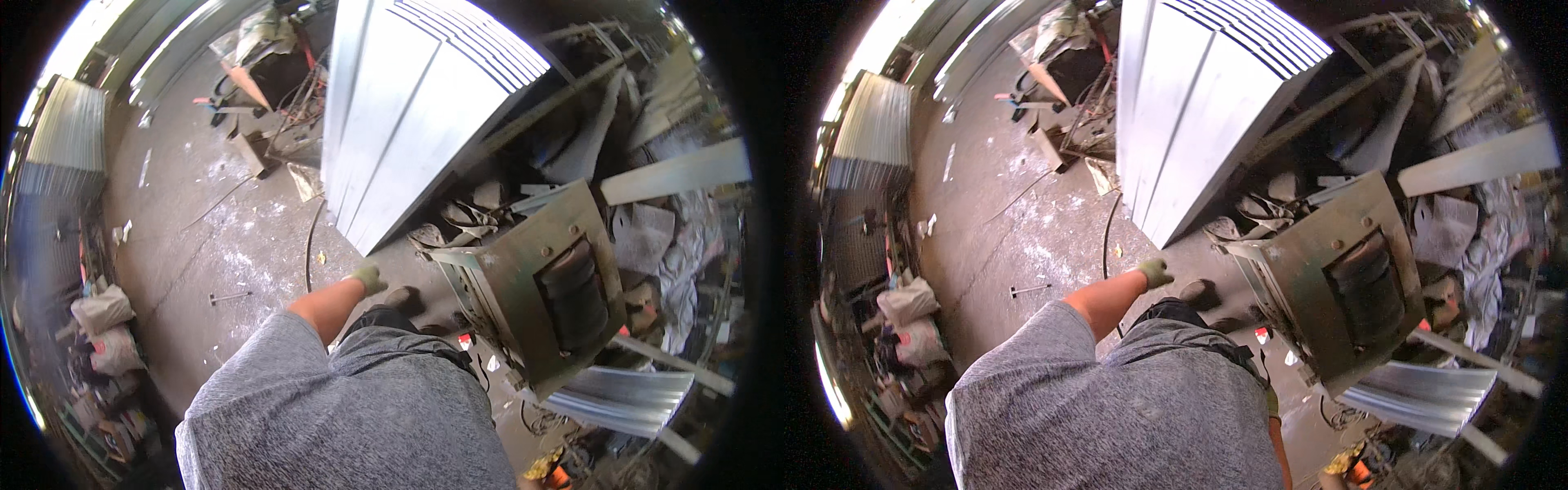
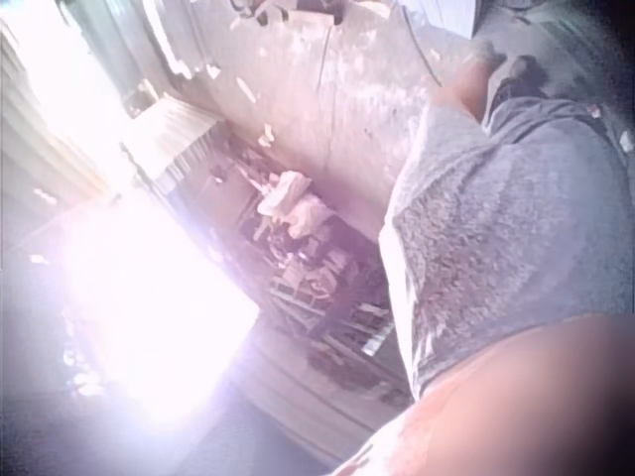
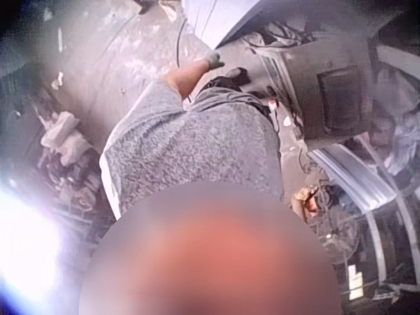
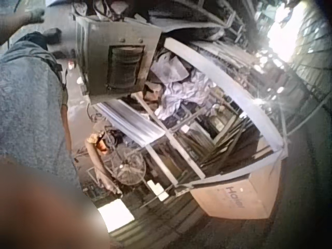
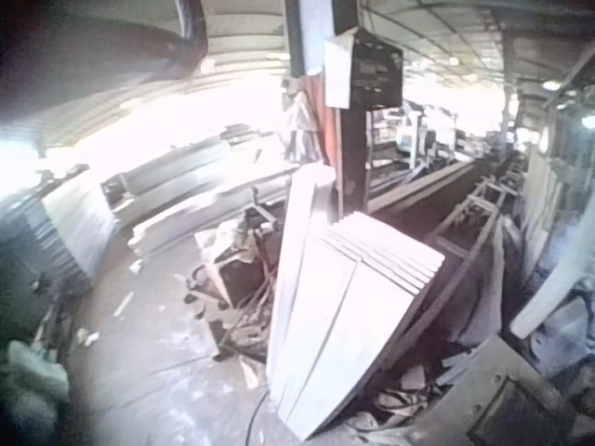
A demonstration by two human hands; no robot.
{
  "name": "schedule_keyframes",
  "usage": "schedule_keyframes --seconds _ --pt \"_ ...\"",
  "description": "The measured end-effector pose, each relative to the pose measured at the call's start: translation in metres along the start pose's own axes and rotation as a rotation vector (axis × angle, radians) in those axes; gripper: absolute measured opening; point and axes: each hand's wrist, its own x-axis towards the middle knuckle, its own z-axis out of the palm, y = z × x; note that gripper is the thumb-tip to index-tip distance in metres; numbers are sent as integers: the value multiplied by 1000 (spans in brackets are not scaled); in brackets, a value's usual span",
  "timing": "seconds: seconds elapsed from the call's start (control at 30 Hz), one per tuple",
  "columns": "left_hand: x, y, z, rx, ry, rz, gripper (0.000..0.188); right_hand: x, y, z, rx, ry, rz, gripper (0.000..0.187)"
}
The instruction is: The person repeatedly picks up long, flat metal sheets and feeds them through a roller machine in a workshop. After each pass, the person stacks the processed sheets against a nearby rack. The cycle continues with multiple sheets throughout the clip.
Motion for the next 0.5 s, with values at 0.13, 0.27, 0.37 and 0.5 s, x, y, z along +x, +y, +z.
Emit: schedule_keyframes --seconds 0.13,0.27,0.37,0.5 --pt "-67 -59 38 33 -17 -121 75 28 -1 -24 -229 -49 -87 47" --pt "-119 -102 56 -49 60 -239 75 60 -29 -28 -103 -86 -162 52" --pt "-149 -117 71 -144 216 -328 73 61 -75 -53 -328 1 -282 50" --pt "-191 -114 97 -255 373 -302 65 52 -110 -53 -319 -93 -248 57"
